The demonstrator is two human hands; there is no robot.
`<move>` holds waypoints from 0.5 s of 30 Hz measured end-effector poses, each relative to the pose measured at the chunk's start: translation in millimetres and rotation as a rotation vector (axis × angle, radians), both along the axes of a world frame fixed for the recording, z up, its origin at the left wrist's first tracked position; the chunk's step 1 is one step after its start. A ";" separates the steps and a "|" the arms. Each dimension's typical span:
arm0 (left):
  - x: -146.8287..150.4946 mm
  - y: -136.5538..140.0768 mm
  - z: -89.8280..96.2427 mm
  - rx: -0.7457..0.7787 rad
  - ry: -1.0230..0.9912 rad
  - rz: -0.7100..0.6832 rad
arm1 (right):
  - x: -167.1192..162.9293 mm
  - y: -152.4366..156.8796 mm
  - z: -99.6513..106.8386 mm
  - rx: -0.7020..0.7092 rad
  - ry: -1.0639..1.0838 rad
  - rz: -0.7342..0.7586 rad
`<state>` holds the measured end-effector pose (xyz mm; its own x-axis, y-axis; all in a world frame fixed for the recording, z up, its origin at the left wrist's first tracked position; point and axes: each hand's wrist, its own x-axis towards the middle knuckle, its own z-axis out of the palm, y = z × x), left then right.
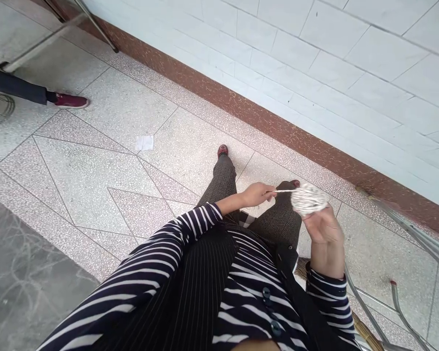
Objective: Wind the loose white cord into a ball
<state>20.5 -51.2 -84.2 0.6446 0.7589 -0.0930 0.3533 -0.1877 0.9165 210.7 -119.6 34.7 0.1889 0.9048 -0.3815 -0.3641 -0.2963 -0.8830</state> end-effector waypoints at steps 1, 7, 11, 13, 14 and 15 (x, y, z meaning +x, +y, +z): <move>-8.0 2.9 -6.9 0.014 0.071 0.000 | 7.6 -1.5 3.2 0.007 0.034 -0.049; -40.6 26.7 -33.4 0.026 0.317 0.024 | 31.2 -14.2 38.8 0.103 0.057 -0.256; -35.8 56.7 -29.2 0.072 0.341 0.042 | 27.1 -22.5 67.3 0.271 0.072 -0.310; -30.9 72.1 -24.5 0.092 0.363 0.039 | 28.4 -27.9 79.2 0.401 0.057 -0.324; -29.1 78.7 -22.4 0.105 0.375 0.033 | 31.1 -31.8 83.8 0.433 0.031 -0.312; -28.0 84.4 -20.9 0.121 0.389 0.027 | 35.2 -36.6 87.3 0.428 -0.027 -0.278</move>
<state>-7.5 33.2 -105.0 0.5588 0.7954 -0.2347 0.6752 -0.2721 0.6856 245.9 -156.2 122.0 0.4495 0.8930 0.0202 -0.3534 0.1986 -0.9142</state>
